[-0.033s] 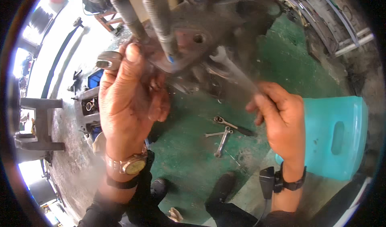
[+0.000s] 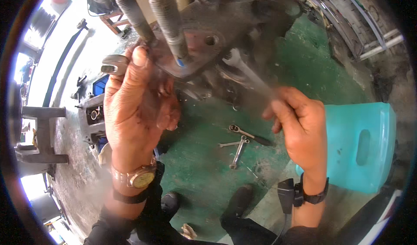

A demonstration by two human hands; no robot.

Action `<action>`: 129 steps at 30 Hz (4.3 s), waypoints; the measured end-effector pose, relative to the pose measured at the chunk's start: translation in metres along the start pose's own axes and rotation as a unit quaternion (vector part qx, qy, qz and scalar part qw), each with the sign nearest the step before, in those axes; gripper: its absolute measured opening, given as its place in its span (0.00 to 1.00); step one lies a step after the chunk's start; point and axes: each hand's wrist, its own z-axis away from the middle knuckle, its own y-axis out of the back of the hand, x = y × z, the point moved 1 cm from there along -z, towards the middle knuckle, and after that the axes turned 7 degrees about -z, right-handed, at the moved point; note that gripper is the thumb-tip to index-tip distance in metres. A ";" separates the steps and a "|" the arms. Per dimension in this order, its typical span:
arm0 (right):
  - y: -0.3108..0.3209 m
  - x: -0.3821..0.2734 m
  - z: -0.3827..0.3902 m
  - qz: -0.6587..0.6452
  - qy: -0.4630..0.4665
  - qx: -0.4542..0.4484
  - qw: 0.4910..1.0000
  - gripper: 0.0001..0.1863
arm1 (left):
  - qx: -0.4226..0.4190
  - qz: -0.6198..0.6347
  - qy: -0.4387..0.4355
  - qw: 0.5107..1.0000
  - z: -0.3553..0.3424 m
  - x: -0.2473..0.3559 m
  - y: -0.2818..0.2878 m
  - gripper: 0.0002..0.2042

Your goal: The person selects wrenches from a tool cart and uses them to loosen and tighten bolts on a disassembled engine block. The person repeatedly returns to the tool cart to retrieve additional wrenches and continues working on the engine.

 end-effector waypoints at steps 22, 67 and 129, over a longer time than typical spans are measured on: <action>0.021 0.018 -0.006 -0.213 -0.116 -0.083 0.967 0.20 | -0.023 -0.031 -0.007 0.999 0.001 0.006 0.002 0.14; -0.001 0.021 0.006 -0.023 -0.016 -0.017 0.999 0.11 | -0.025 0.100 0.062 0.993 -0.001 -0.011 0.012 0.14; -0.037 0.010 0.006 0.007 0.030 0.038 0.999 0.11 | -0.075 0.053 0.229 0.969 0.009 -0.040 -0.017 0.12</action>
